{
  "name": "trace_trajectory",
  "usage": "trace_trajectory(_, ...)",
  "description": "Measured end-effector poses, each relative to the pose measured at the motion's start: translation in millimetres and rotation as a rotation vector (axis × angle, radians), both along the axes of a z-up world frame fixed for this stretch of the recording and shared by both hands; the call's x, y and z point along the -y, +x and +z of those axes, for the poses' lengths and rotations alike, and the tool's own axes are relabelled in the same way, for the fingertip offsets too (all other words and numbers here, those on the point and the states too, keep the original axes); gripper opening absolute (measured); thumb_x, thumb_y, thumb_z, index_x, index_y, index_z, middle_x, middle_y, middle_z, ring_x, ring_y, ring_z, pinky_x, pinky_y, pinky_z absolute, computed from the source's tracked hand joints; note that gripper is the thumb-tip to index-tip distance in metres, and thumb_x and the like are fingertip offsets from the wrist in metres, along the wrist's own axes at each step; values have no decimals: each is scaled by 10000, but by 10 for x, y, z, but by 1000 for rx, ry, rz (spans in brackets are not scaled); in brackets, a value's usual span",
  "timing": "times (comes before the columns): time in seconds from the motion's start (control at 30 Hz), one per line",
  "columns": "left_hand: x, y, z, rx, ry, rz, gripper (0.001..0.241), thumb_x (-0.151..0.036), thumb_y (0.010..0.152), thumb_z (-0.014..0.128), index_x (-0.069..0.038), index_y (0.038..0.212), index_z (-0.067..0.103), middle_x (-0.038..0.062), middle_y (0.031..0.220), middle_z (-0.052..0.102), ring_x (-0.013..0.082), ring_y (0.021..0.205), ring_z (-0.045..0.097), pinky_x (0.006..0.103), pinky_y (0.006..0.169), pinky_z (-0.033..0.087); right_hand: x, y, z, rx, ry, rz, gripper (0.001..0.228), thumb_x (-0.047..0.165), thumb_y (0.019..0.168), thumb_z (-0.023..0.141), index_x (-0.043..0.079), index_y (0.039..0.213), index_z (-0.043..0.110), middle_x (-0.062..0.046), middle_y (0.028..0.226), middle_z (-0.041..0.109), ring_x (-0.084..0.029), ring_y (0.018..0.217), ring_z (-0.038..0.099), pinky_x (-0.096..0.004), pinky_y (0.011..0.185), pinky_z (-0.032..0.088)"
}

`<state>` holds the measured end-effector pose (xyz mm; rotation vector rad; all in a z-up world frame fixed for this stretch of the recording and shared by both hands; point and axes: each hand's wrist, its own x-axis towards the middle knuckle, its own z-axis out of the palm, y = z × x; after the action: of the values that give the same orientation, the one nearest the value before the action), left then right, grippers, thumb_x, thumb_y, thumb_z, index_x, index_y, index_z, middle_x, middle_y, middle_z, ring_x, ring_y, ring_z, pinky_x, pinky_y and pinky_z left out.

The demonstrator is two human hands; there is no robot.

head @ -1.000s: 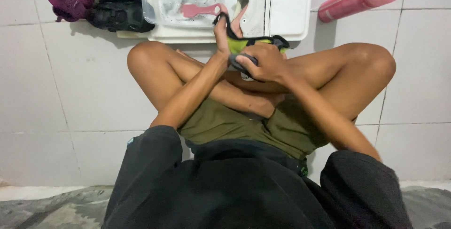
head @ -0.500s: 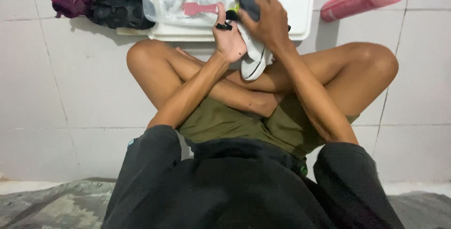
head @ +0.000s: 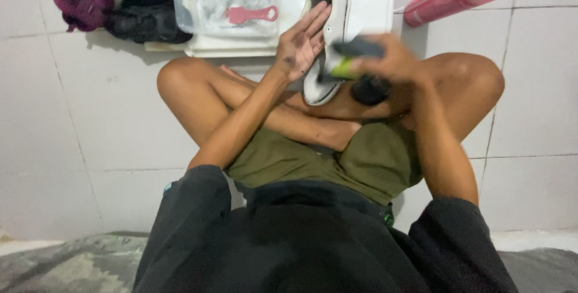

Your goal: The person scrubs a white sneaker with a pink brush, focusing on the upper and sides. They then wipe the shoe with a dark cloth and continue scrubbing the sole and sides.

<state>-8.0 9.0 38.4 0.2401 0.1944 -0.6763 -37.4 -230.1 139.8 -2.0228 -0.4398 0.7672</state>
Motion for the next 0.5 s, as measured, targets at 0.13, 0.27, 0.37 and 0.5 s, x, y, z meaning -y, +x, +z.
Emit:
trace_trajectory(0.13, 143, -55, 171, 239, 755, -39, 596, -271, 869, 745, -97, 1415, 580, 139, 1371, 565, 225, 1033, 635, 285, 701, 576, 306, 358, 47, 50, 355, -576, 360, 300, 895, 690, 101, 1183, 607, 29, 1051, 586, -93, 930, 536, -243, 821, 437)
trace_trajectory(0.27, 173, -61, 140, 557, 1057, -74, 393, -240, 887, 691, -57, 1235, 706, 41, 1129, 746, 145, 1019, 677, 288, 890, 543, 323, 678, -164, 12, 509, -967, 145, 190, 929, 715, 183, 877, 579, 79, 807, 565, -41, 720, 537, -229, 658, 469)
trace_trajectory(0.37, 141, -84, 133, 452, 966, -59, 356, -209, 883, 688, -32, 1190, 719, 46, 1086, 749, 142, 982, 682, 268, 882, 530, 80, 602, -170, -119, 452, -1151, 196, 257, 852, 735, 129, 999, 714, 44, 890, 704, -69, 817, 681, -201, 723, 570)
trace_trajectory(0.5, 76, 21, -81, 147, 698, -91, 655, -132, 896, 678, 119, 1456, 449, 191, 1155, 725, 235, 957, 712, 283, 819, 600, -102, 517, -62, -172, 448, -1192, 208, 300, 868, 695, 131, 986, 669, 42, 877, 661, -88, 848, 678, -235, 741, 575)
